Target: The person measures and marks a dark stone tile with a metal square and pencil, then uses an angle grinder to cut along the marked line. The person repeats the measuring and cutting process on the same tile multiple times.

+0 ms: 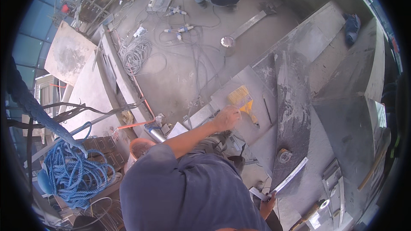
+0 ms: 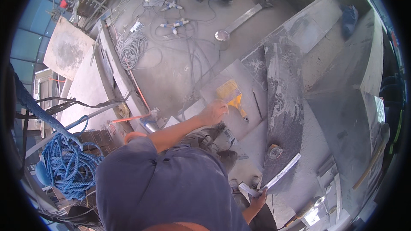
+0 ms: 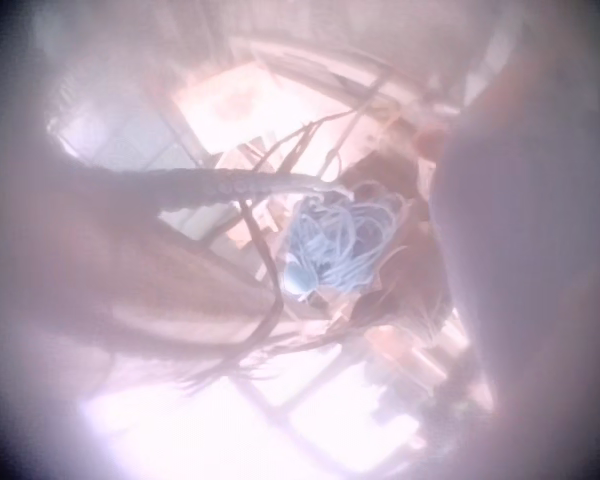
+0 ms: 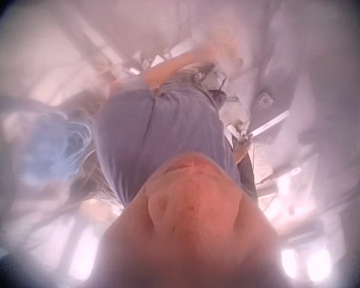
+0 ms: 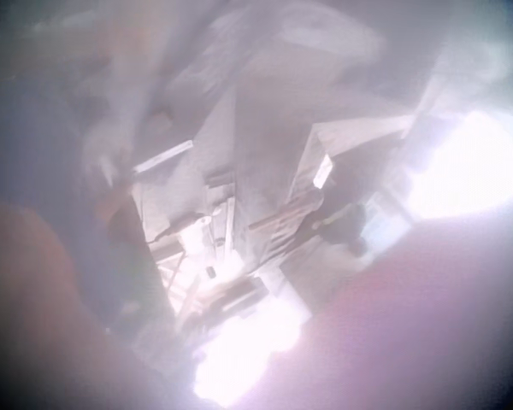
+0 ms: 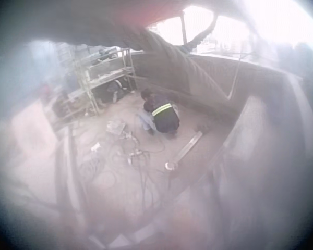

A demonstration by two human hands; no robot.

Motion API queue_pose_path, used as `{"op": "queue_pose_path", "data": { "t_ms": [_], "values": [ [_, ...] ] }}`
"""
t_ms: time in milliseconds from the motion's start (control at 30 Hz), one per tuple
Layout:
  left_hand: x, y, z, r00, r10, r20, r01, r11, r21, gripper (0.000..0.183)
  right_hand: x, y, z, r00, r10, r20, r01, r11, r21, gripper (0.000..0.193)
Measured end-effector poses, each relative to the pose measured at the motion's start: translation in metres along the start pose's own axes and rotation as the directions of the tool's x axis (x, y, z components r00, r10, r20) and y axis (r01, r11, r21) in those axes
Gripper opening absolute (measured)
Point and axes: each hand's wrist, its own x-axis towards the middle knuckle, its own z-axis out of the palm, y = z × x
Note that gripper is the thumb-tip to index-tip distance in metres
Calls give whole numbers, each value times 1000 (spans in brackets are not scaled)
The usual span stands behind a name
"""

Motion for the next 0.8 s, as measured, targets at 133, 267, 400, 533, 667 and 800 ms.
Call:
{"op": "queue_pose_path", "data": {
  "t_ms": [133,267,400,533,667,800],
  "values": [
    [-42,-20,-19,989,-147,7,147,982,-115,9,-16,-19,23,985,111,-135,-112,994,-3,67],
    [-115,-54,-34,895,-421,146,425,905,5,14,-23,-20,29,992,81,-94,-82,997,-9,75],
    [-217,-92,-46,593,-681,431,624,726,289,32,-36,-9,17,876,-420,237,448,526,-723,80],
    [-301,-109,-53,425,-713,557,631,675,383,37,-34,-17,25,946,-321,54,316,866,-388,62],
    [-351,-110,-57,366,-708,604,703,636,319,36,-42,-37,42,987,-130,-95,121,988,-92,61],
    [-345,-106,-49,192,-792,579,868,413,277,38,-54,-37,58,977,-167,-130,137,966,-217,72]
  ]
}}
